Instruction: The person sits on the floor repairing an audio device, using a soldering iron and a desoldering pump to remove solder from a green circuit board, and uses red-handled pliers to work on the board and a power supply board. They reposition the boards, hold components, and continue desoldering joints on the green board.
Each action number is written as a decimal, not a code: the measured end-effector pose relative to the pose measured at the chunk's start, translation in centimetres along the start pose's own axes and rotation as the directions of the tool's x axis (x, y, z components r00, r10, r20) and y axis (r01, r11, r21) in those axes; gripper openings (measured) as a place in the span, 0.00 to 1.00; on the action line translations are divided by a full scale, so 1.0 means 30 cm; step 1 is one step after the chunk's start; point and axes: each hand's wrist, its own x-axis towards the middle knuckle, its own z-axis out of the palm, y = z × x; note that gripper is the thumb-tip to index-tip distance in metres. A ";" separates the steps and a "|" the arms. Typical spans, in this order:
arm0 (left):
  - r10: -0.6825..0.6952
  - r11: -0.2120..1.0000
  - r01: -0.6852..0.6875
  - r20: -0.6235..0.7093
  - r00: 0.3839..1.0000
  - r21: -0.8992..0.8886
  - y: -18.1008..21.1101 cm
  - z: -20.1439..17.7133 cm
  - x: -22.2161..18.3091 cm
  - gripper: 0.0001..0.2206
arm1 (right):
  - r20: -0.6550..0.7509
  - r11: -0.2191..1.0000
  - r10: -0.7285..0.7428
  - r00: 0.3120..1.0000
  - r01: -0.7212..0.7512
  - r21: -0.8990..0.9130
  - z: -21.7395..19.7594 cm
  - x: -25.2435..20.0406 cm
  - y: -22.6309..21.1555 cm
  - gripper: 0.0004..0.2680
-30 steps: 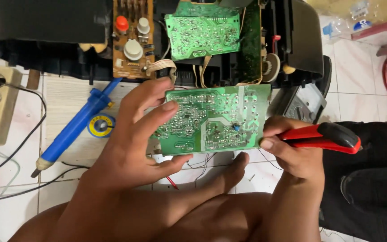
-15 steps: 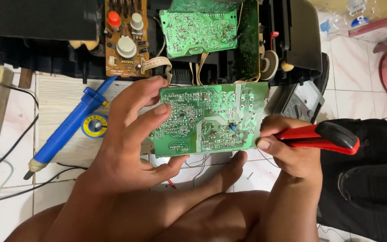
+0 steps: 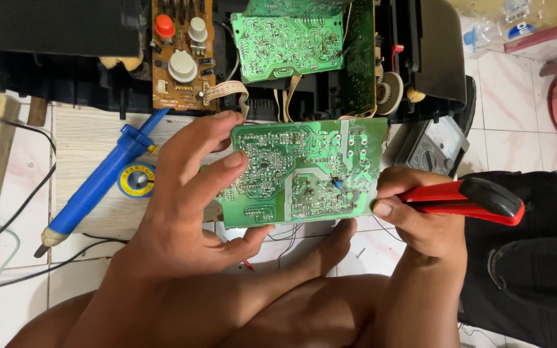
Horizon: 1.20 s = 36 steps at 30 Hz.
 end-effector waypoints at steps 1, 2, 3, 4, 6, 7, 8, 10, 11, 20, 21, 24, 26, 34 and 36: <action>0.005 1.000 -0.005 -0.003 1.000 -0.005 0.000 0.001 -0.001 0.44 | 0.002 1.000 0.000 1.000 0.000 0.001 -0.002 -0.001 0.003 0.05; 0.002 1.000 -0.002 -0.004 1.000 -0.003 0.003 0.002 -0.001 0.44 | 0.004 1.000 0.000 1.000 0.000 0.003 -0.005 -0.003 0.005 0.05; -0.002 1.000 0.002 -0.005 1.000 -0.004 0.006 0.002 0.000 0.44 | -0.003 1.000 0.012 1.000 -0.012 -0.012 -0.007 -0.006 0.006 0.05; -0.007 1.000 0.007 -0.007 1.000 -0.004 0.009 0.001 0.000 0.44 | -0.008 0.999 0.022 1.000 -0.022 -0.026 -0.009 -0.007 0.007 0.04; -0.021 1.000 0.021 -0.008 1.000 -0.019 0.024 -0.003 0.005 0.43 | -0.010 1.000 0.016 1.000 -0.016 -0.006 -0.008 -0.010 0.013 0.05; -0.032 0.999 0.032 -0.008 0.999 -0.039 0.033 -0.004 0.008 0.43 | -0.015 1.000 0.009 1.000 -0.009 0.012 -0.007 -0.013 0.016 0.06; -0.035 0.999 0.035 -0.008 0.999 -0.037 0.032 -0.005 0.007 0.43 | -0.013 1.000 0.010 1.000 -0.010 0.014 -0.005 -0.011 0.014 0.06; -0.010 1.000 0.010 -0.024 1.000 -0.019 0.030 -0.006 0.008 0.42 | -0.016 0.999 0.021 1.000 -0.022 -0.034 -0.004 -0.008 0.010 0.05; -0.011 1.000 0.010 -0.024 1.000 -0.018 0.029 -0.004 0.007 0.42 | -0.015 0.999 0.021 1.000 -0.022 -0.033 -0.004 -0.009 0.012 0.05; 0.006 1.000 -0.006 -0.018 1.000 -0.025 0.037 -0.006 0.010 0.39 | 0.009 1.000 0.016 1.000 -0.016 0.002 -0.004 -0.004 0.011 0.05; -0.006 1.000 0.005 -0.006 1.000 -0.023 0.040 -0.007 0.010 0.38 | 0.010 1.000 0.012 1.000 -0.012 -0.011 -0.004 -0.004 0.009 0.05; -0.014 1.000 0.014 0.005 1.000 -0.001 0.046 -0.012 0.015 0.36 | 0.010 0.999 0.008 1.000 -0.007 -0.038 -0.004 -0.003 0.004 0.05; -0.015 1.000 0.015 0.006 1.000 0.018 0.044 -0.012 0.014 0.36 | 0.010 0.999 0.011 1.000 -0.011 -0.051 -0.005 -0.006 0.005 0.06; 0.032 0.998 -0.032 -0.012 0.999 0.049 0.038 -0.012 0.016 0.34 | 0.015 0.997 0.016 1.000 -0.015 -0.076 -0.011 -0.006 0.011 0.05; 0.029 0.998 -0.028 -0.013 0.999 0.050 0.039 -0.012 0.014 0.35 | 0.013 0.997 0.023 1.000 -0.022 -0.078 -0.011 -0.006 0.012 0.05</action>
